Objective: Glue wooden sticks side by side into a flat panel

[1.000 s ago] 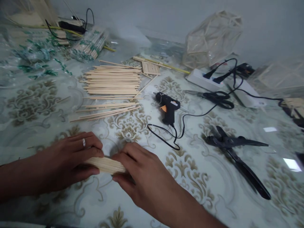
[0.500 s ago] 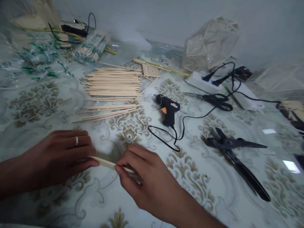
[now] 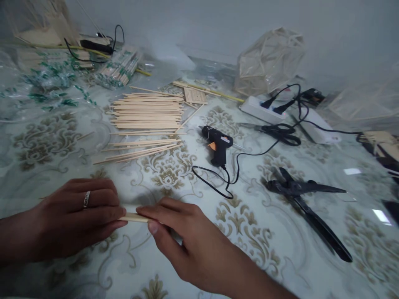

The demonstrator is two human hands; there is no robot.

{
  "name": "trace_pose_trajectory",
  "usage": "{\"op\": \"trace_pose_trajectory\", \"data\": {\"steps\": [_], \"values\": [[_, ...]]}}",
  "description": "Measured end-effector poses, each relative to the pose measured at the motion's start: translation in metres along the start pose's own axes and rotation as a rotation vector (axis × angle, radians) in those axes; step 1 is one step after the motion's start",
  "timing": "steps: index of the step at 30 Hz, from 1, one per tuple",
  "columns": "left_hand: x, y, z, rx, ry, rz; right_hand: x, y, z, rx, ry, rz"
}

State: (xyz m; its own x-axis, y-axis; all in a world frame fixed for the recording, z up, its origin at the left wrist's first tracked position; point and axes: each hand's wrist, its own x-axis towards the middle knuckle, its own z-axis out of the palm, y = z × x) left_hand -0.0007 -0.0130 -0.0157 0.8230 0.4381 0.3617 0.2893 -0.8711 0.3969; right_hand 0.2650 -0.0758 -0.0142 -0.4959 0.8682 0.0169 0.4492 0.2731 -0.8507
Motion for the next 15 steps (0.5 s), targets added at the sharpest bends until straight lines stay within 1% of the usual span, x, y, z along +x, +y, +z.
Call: {"op": "trace_pose_trajectory", "data": {"steps": [3,9,15], "values": [[0.0017,0.0023,-0.0008,-0.053,-0.037,0.025,0.0,0.0003,0.0028,0.02,0.01,0.001],[0.0048,0.0037,-0.0017,-0.073,-0.036,0.017,0.0016,0.0012,0.0062,0.06,0.02,0.005],[0.0052,0.0017,-0.0029,-0.131,-0.04,-0.002,0.0024,-0.0008,0.004,0.059,0.009,0.031]]}}
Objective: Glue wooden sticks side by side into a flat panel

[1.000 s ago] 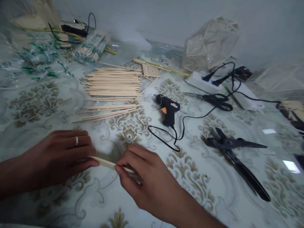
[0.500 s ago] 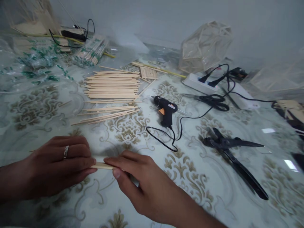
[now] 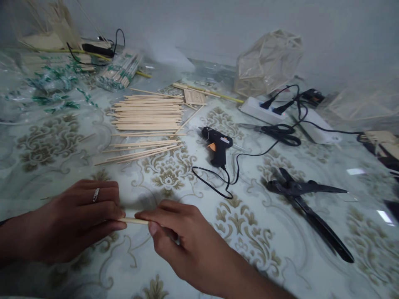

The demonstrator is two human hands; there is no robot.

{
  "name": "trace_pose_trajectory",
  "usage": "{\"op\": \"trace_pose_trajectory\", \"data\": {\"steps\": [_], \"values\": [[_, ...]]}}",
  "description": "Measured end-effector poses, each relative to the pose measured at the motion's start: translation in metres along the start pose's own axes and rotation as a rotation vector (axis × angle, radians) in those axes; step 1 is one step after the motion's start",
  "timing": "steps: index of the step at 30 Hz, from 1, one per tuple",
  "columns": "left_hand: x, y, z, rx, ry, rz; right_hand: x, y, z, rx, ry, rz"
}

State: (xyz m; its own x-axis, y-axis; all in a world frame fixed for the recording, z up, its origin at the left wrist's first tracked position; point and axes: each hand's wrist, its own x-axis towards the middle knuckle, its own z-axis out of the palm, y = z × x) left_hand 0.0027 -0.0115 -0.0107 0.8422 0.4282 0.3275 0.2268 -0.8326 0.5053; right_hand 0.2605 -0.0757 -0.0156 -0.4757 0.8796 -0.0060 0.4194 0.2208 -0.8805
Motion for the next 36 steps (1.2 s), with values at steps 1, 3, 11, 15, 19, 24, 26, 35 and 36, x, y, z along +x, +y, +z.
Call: {"op": "trace_pose_trajectory", "data": {"steps": [1,3,11,15,19,24,26,35,36], "values": [[0.0,-0.0007,-0.0003,-0.008,-0.013,-0.012,-0.0003,-0.0003,-0.0009,0.0,-0.005,0.006],[-0.0001,-0.002,-0.0011,-0.025,-0.026,-0.028,-0.001,-0.0007,-0.0028,0.0,-0.023,0.01],[-0.0034,0.0,-0.002,-0.106,-0.09,-0.136,-0.0016,-0.0006,-0.0015,-0.032,-0.042,-0.015],[-0.0028,0.001,-0.0006,-0.088,-0.086,-0.103,-0.0005,-0.0002,0.0019,-0.009,0.001,-0.027],[-0.0011,-0.0014,0.0014,-0.056,-0.094,-0.059,0.0002,0.0001,0.0037,0.01,0.055,-0.042],[-0.0011,-0.0029,0.0004,-0.048,-0.094,-0.065,-0.0004,0.0007,0.0022,0.015,0.065,-0.036],[-0.0013,-0.0024,-0.0009,-0.051,-0.09,-0.067,-0.0011,0.0014,0.001,0.001,0.05,-0.039],[-0.0017,-0.0013,-0.0017,-0.093,-0.117,-0.105,0.0008,-0.0005,0.0021,-0.005,0.005,0.045],[-0.0011,-0.0023,-0.0027,-0.115,-0.121,-0.117,0.0003,-0.0007,0.0022,-0.009,-0.016,0.062]]}}
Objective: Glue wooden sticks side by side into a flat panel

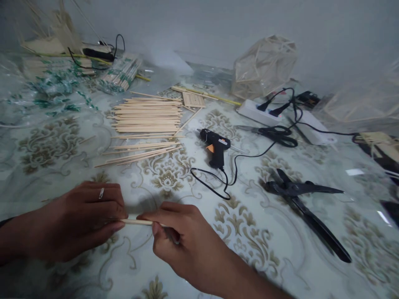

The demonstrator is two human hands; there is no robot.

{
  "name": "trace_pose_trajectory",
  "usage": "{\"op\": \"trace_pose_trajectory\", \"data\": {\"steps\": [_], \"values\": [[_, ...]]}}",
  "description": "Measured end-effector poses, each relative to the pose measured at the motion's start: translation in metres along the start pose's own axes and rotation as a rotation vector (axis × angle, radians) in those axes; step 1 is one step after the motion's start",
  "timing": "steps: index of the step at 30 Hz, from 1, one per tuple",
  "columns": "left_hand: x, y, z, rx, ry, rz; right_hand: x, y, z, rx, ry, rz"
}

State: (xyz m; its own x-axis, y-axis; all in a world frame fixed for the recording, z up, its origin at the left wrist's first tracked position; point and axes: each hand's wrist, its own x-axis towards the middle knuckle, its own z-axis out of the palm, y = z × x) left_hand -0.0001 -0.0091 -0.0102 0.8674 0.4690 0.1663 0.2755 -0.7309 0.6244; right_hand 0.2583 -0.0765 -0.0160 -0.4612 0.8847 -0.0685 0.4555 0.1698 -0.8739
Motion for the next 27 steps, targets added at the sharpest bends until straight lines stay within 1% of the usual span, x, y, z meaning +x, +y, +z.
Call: {"op": "trace_pose_trajectory", "data": {"steps": [2,3,5,6,7,8,11,14,18,21,27], "values": [[0.001,-0.005,-0.004,-0.019,0.031,-0.047,-0.002,0.001,0.001,-0.006,-0.024,0.035],[0.002,-0.009,-0.006,0.005,0.082,-0.08,-0.003,0.002,0.001,-0.008,-0.018,0.056],[0.004,-0.02,-0.011,0.151,0.241,-0.191,-0.004,0.004,0.002,-0.016,0.024,0.086],[0.005,-0.027,-0.013,0.237,0.295,-0.254,-0.004,0.006,0.003,-0.022,0.045,0.087],[0.005,-0.033,-0.015,0.302,0.333,-0.297,-0.004,0.007,0.004,-0.031,0.066,0.073],[0.006,-0.039,-0.016,0.34,0.342,-0.326,-0.004,0.009,0.004,-0.043,0.086,0.042],[0.005,-0.051,-0.016,0.384,0.316,-0.364,-0.001,0.013,0.006,-0.083,0.129,-0.094],[0.005,-0.055,-0.013,0.375,0.292,-0.409,0.001,0.016,0.007,-0.11,0.129,-0.184],[0.008,-0.054,-0.013,0.339,0.269,-0.449,0.002,0.019,0.008,-0.108,0.107,-0.19],[0.011,-0.054,-0.016,0.336,0.238,-0.455,0.002,0.019,0.006,-0.105,0.117,-0.19],[0.01,-0.051,-0.019,0.318,0.183,-0.394,0.005,0.016,-0.004,-0.123,0.199,-0.189]]}}
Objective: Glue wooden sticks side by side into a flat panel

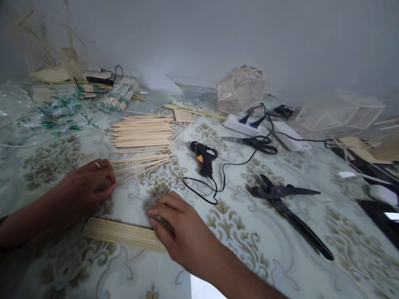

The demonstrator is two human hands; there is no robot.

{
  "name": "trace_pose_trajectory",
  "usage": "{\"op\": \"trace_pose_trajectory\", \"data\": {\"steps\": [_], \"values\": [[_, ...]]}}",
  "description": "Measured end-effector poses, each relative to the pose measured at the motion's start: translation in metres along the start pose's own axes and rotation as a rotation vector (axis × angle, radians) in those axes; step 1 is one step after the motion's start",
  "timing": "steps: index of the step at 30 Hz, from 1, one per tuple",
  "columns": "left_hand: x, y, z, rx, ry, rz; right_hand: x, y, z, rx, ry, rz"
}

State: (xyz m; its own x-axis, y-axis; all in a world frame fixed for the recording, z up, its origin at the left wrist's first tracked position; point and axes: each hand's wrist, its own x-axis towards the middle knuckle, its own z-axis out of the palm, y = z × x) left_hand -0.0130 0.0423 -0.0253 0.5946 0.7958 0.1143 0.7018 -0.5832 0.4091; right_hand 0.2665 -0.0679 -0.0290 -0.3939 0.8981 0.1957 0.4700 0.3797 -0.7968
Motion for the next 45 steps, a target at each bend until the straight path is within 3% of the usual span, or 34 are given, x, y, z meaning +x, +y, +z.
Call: {"op": "trace_pose_trajectory", "data": {"steps": [5,10,15,23,28,31,37,40,45], "values": [[-0.006,0.005,-0.001,-0.065,-0.035,0.032,0.003,0.002,-0.008,-0.038,0.1,0.065],[-0.009,0.006,-0.004,-0.195,-0.106,0.01,0.006,0.017,-0.014,-0.047,0.281,0.195],[-0.011,0.013,-0.013,-0.312,-0.156,0.018,0.011,0.028,-0.025,0.087,0.401,0.294],[-0.011,0.015,-0.007,-0.358,-0.103,0.095,0.011,0.023,-0.033,0.335,0.337,0.238],[-0.01,0.023,-0.024,-0.382,-0.058,0.06,0.014,0.021,-0.031,0.361,0.389,0.164],[-0.013,0.035,-0.033,-0.445,-0.032,0.072,0.016,0.003,-0.031,0.33,0.388,0.115],[-0.022,0.046,-0.038,-0.518,-0.034,0.202,0.031,-0.055,-0.028,0.106,0.378,0.129],[-0.025,0.038,-0.056,-0.465,0.018,0.204,0.041,-0.059,-0.014,-0.057,0.279,0.185],[-0.042,0.01,-0.096,-0.398,0.152,0.067,0.052,-0.037,0.033,-0.192,0.023,0.211]]}}
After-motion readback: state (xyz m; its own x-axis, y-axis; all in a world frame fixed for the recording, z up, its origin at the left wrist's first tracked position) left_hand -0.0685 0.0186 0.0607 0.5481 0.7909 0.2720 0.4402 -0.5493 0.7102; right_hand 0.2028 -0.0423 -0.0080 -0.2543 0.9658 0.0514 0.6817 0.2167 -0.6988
